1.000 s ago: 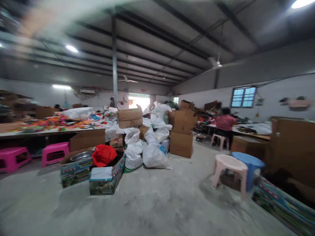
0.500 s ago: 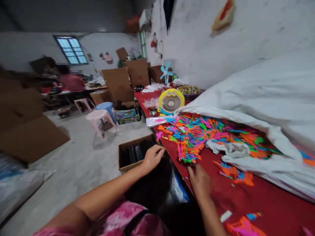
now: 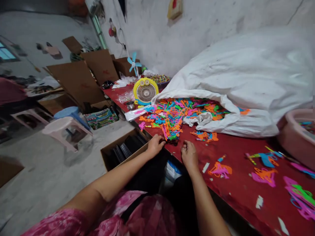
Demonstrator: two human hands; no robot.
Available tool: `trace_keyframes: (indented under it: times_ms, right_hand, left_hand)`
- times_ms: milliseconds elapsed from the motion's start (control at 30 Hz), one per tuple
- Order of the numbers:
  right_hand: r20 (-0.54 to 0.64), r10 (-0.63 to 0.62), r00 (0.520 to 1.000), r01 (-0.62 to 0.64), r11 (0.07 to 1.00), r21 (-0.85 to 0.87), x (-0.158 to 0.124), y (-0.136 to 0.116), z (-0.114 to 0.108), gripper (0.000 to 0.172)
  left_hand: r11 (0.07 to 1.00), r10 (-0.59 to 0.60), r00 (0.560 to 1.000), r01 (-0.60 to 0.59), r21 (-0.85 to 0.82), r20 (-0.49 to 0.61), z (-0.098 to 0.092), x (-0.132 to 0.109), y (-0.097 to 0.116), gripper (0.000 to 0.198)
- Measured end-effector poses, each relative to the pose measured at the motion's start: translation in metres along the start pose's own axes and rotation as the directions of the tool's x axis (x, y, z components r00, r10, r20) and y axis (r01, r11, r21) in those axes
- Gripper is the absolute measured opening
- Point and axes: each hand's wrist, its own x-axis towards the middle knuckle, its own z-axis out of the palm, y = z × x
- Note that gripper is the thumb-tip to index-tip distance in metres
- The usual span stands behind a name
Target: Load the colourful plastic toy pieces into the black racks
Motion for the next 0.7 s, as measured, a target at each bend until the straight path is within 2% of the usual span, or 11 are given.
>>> trace_keyframes:
  times_ms: [167,267,367,500,567,633,667,700]
  right_hand:
    - [-0.066,0.003,0.998,-0.005,0.999,-0.033,-0.008,-0.011,0.001,0.031]
    - [-0.167,0.049,0.985,-0.058,0.997,-0.050,-0.009,-0.013,0.001,0.031]
    - [-0.306,0.079,0.949,-0.108,0.991,-0.078,-0.010,-0.013,-0.002,0.032]
    - [-0.460,0.174,0.871,-0.212,0.977,-0.031,-0.012,-0.008,-0.009,0.034]
    - [-0.508,0.235,0.829,-0.250,0.967,0.039,-0.013,-0.006,-0.012,0.036]
    - [-0.525,0.281,0.803,-0.272,0.957,0.097,-0.013,-0.004,-0.014,0.037]
    - [-0.526,0.301,0.796,-0.281,0.952,0.120,-0.013,-0.004,-0.014,0.037]
    - [-0.523,0.320,0.790,-0.289,0.947,0.143,-0.012,-0.004,-0.014,0.038]
  left_hand:
    - [0.995,0.100,0.994,-0.100,0.003,0.037,0.003,-0.006,-0.002,0.022]
    - [0.988,0.152,0.986,-0.151,-0.025,0.070,0.008,-0.010,-0.002,0.029]
    - [0.977,0.209,0.969,-0.200,-0.074,0.129,0.016,-0.012,0.002,0.033]
    - [0.955,0.281,0.942,-0.255,-0.153,0.184,0.024,-0.015,0.013,0.036]
    - [0.948,0.295,0.937,-0.262,-0.183,0.186,0.020,-0.021,0.017,0.039]
    - [0.937,0.308,0.932,-0.262,-0.230,0.190,0.007,-0.035,0.017,0.041]
    - [0.927,0.325,0.924,-0.268,-0.263,0.204,-0.002,-0.046,0.016,0.037]
    - [0.892,0.368,0.895,-0.265,-0.365,0.250,-0.013,-0.060,0.013,0.031]
